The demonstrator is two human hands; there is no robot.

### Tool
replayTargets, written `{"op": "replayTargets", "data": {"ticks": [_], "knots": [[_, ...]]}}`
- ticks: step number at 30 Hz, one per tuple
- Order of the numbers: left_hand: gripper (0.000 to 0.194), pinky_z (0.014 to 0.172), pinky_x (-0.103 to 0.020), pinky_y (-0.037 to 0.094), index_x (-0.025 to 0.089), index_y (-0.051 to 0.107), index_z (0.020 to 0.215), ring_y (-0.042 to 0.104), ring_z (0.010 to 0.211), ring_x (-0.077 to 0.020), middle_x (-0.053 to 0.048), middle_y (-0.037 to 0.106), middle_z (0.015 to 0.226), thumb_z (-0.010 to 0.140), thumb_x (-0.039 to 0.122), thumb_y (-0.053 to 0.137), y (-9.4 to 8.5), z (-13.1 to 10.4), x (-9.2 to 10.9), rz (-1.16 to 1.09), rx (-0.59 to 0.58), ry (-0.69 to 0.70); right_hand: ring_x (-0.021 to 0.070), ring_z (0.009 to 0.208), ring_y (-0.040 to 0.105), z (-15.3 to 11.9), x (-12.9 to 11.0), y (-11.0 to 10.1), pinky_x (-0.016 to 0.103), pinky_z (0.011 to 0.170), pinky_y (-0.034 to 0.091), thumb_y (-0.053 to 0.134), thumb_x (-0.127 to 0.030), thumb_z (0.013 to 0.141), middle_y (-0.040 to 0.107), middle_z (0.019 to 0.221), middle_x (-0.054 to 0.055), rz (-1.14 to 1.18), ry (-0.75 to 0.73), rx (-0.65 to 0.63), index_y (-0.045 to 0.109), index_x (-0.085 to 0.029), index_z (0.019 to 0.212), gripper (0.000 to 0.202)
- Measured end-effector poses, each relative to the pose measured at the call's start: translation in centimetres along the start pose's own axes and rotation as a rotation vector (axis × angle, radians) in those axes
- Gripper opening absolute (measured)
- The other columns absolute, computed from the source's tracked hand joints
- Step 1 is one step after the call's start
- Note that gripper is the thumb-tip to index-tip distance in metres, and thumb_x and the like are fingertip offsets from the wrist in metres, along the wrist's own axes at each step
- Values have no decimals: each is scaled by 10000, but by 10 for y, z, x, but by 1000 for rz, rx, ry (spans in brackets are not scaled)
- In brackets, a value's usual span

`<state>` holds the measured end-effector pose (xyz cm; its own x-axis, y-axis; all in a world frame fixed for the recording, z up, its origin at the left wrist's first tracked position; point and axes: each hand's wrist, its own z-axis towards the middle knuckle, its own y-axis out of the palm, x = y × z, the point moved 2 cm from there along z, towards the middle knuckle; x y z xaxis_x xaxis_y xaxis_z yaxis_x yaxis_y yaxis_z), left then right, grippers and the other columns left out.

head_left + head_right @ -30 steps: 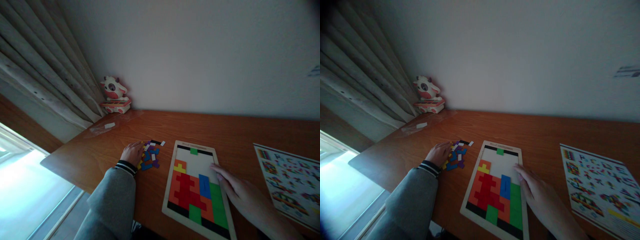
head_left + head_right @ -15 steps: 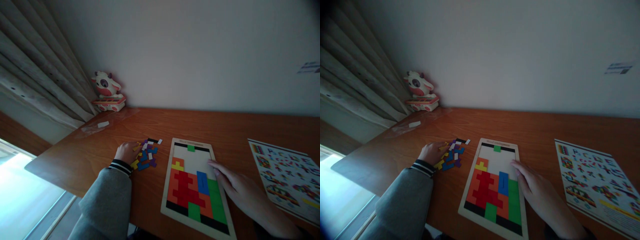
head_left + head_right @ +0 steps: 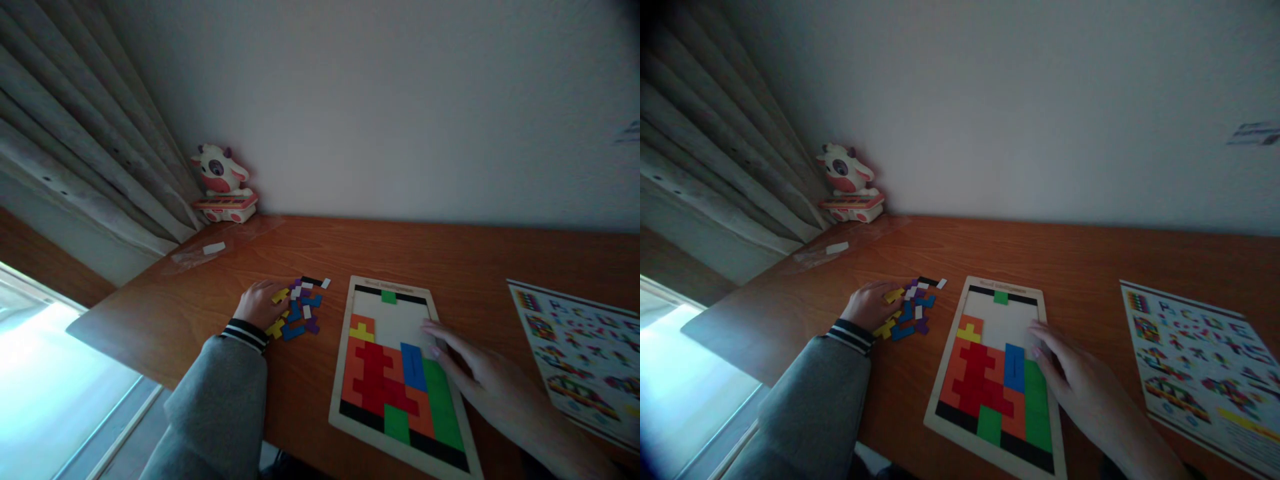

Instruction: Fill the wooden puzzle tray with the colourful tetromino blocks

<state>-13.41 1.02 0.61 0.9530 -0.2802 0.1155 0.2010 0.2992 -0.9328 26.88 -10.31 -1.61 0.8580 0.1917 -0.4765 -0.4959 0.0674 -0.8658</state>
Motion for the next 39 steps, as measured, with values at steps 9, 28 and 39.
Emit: {"op": "replayTargets", "data": {"ticks": [9,28,39], "knots": [[233,945,-341,561,229,765,969,700,987,-218,-61,750,1049,867,297,567,1,-1,5,-52,57,118,277,1259,597,2,0,4,483,1094,458,434,-507,972,626,1377,84,44,-54,4,688,-237,1228,450],[299,807,-305,552,212,715,1093,708,905,-213,-44,760,987,840,359,652,-2,4,3,-204,-80,-257,282,1270,587,3,-1,4,490,1103,447,445,-522,961,626,1378,86,54,-47,-2,689,-239,1224,457],[208,860,-323,541,226,738,987,696,994,-243,-48,750,1042,888,330,588,-7,6,9,-42,-97,-161,279,1261,596,3,1,5,486,1105,446,424,-535,967,626,1377,88,44,-51,-1,681,-241,1232,472]]}}
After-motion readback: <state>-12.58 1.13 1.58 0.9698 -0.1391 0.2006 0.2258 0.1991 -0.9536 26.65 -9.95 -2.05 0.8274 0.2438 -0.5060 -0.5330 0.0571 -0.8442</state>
